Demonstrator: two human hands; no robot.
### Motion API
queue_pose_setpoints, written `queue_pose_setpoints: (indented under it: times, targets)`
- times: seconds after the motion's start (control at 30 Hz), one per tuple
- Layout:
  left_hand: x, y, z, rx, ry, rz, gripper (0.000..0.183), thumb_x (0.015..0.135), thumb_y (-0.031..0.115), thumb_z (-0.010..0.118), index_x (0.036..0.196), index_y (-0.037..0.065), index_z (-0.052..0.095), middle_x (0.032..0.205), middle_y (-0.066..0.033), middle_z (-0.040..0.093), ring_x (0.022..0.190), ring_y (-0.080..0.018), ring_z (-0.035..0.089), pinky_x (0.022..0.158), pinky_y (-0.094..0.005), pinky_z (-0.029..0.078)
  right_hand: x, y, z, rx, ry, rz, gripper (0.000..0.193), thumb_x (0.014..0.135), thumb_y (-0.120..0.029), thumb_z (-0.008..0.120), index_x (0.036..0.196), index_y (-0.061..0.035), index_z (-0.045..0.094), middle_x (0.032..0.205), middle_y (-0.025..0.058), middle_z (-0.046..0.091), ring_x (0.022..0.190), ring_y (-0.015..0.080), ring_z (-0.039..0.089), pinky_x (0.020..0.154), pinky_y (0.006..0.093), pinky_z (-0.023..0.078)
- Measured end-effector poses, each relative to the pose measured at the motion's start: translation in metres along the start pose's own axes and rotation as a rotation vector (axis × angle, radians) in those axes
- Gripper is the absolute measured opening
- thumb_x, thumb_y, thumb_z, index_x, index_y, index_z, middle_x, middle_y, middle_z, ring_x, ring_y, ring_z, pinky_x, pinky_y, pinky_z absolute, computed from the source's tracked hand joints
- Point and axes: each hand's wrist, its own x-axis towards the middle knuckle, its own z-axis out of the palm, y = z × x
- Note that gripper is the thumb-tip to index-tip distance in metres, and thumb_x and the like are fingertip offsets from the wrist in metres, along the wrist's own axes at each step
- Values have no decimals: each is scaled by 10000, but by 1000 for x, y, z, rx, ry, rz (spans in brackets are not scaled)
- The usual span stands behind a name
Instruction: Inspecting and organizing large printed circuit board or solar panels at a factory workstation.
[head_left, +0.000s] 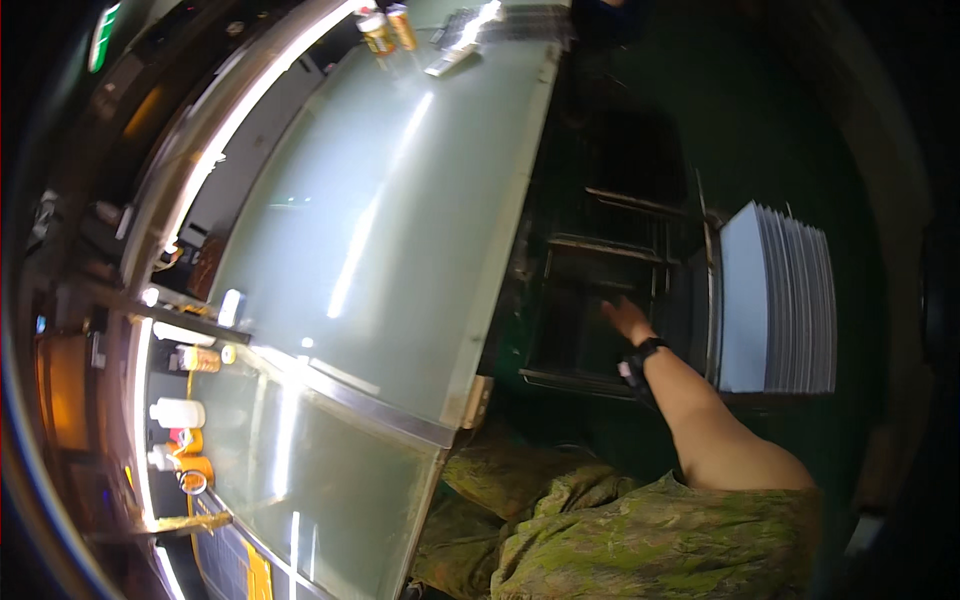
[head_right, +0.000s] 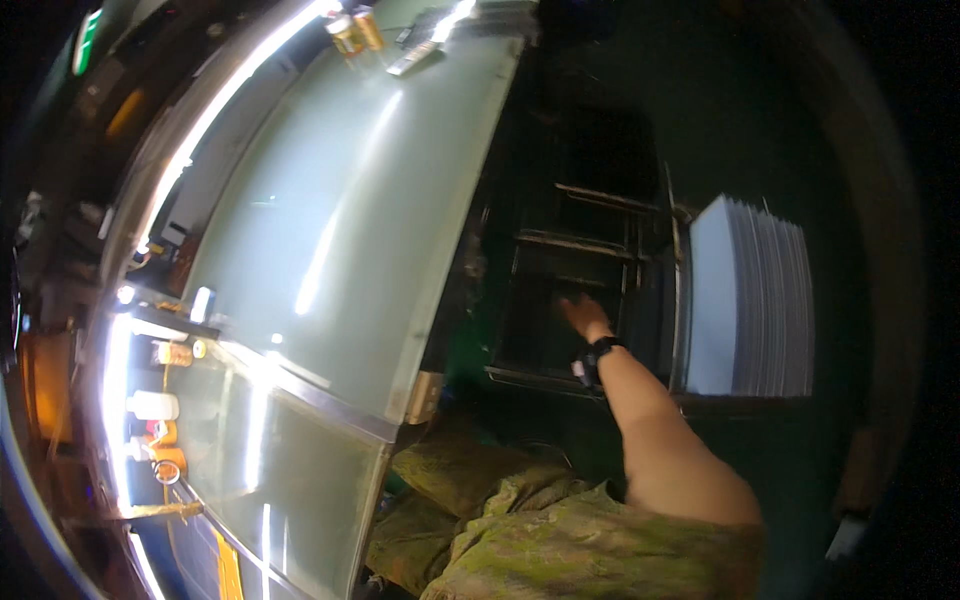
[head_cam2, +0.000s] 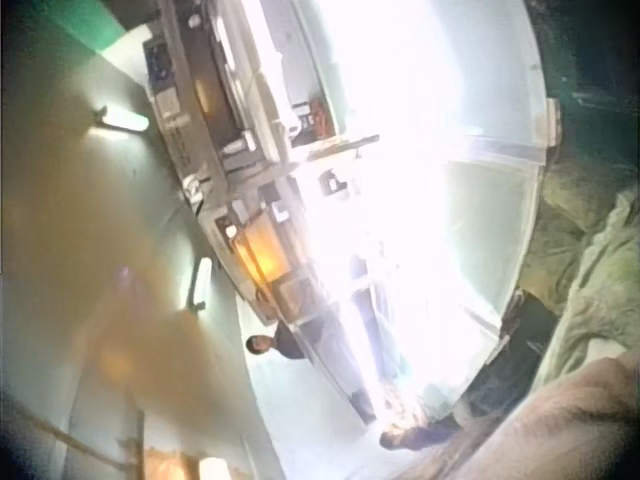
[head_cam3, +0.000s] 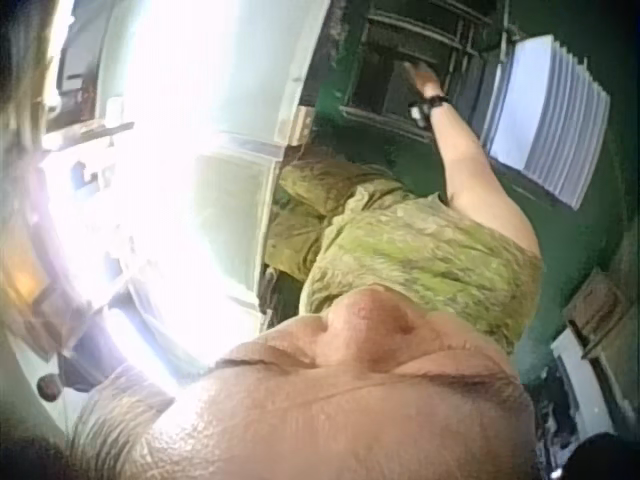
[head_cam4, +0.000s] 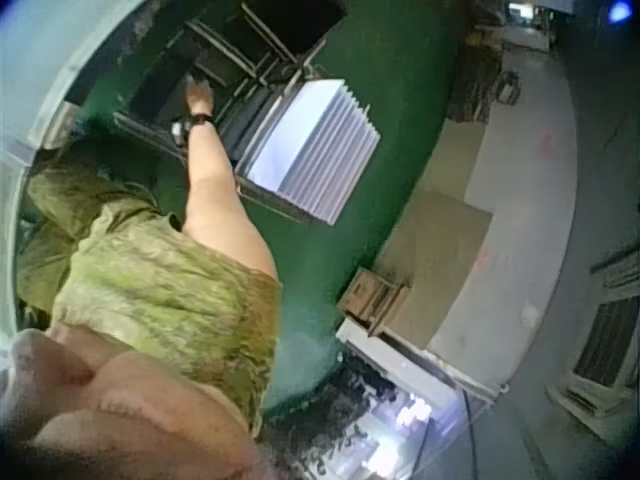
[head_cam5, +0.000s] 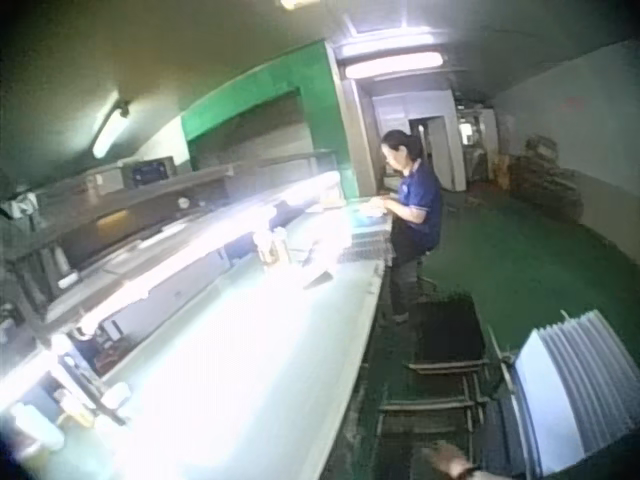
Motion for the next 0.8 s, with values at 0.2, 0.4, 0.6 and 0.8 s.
queue_pose_setpoints:
  times: [0.2, 0.4, 0.6, 0.8]
  targets:
    - [-22, 6, 60, -280, 509, -255, 229, 816, 215, 587, 908, 7, 618, 905, -194, 613, 848, -338, 584, 756, -387, 461, -62, -196, -114, 393, -161, -577, 223, 850, -157, 503, 977, -1, 600, 851, 120, 637, 739, 190, 594, 687, 298, 479]
    - [-48, 9, 149, -617, 993, -633, 228, 813, 215, 589, 904, 8, 619, 901, -197, 614, 846, -343, 585, 755, -390, 462, -289, -425, -120, 418, -701, -1333, 192, 894, -160, 503, 958, -6, 600, 802, 73, 626, 749, 136, 600, 694, 264, 478]
    - [-38, -17, 121, -885, 1772, -581, 231, 802, 199, 587, 942, 17, 617, 948, -181, 621, 888, -350, 583, 781, -375, 465, -538, -560, 40, -78, -1603, -1613, 271, 921, -239, 465, 1025, -22, 590, 900, 97, 649, 828, 145, 623, 726, 255, 488]
    - [-28, 21, 171, -1140, 1627, -726, 250, 808, 227, 581, 956, 29, 615, 924, -203, 612, 867, -354, 587, 741, -380, 472, -761, -610, 242, 433, -2039, -844, 728, 730, -570, 624, 1163, -21, 425, 1039, 132, 514, 931, 189, 544, 804, 310, 475]
